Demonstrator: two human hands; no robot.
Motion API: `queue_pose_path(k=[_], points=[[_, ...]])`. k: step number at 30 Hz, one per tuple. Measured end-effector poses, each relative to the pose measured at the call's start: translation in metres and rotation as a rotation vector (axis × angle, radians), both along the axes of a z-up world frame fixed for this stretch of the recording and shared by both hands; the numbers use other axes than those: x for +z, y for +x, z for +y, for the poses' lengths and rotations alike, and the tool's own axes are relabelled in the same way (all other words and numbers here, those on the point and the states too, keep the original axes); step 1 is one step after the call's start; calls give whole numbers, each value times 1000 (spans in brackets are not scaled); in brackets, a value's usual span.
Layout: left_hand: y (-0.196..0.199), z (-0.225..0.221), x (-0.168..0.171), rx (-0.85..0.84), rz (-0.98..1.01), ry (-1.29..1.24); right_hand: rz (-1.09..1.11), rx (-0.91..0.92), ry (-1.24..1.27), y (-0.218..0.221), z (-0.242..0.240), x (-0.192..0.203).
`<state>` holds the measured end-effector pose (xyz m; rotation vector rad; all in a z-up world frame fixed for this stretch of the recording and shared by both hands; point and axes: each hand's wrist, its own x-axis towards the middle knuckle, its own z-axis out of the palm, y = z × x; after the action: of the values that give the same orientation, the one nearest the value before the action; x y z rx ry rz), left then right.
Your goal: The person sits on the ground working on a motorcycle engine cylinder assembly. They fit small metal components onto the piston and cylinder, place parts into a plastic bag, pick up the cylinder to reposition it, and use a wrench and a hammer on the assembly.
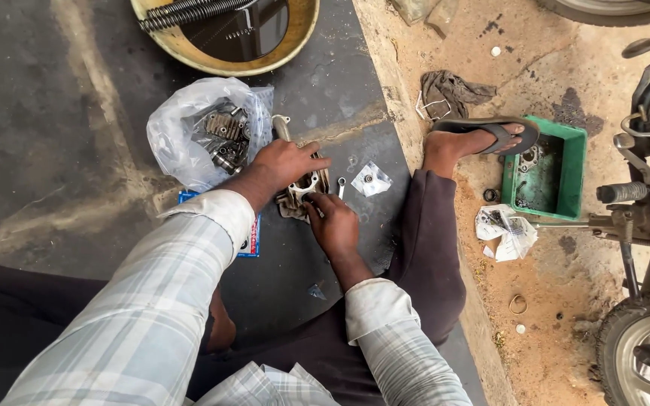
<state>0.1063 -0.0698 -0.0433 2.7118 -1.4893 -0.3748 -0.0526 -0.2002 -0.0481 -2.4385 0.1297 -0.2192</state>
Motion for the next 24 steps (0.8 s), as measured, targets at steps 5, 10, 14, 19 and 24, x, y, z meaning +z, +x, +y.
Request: queue_pose_path(k=[5, 10, 14, 19, 24], points=[[-6, 7, 9, 6, -2, 20, -16, -45, -34, -1, 6, -12], [-10, 14, 2, 2, -94, -64, -49, -36, -57, -4, 7, -15], [-14, 17, -7, 6, -168, -88, 9, -14, -44, -3, 6, 5], [-14, 15, -4, 21, -142, -74, 138, -201, -8, 4, -23, 5], [-16, 17, 0, 33, -145, -50, 147, -424, -27, 33, -115, -63]])
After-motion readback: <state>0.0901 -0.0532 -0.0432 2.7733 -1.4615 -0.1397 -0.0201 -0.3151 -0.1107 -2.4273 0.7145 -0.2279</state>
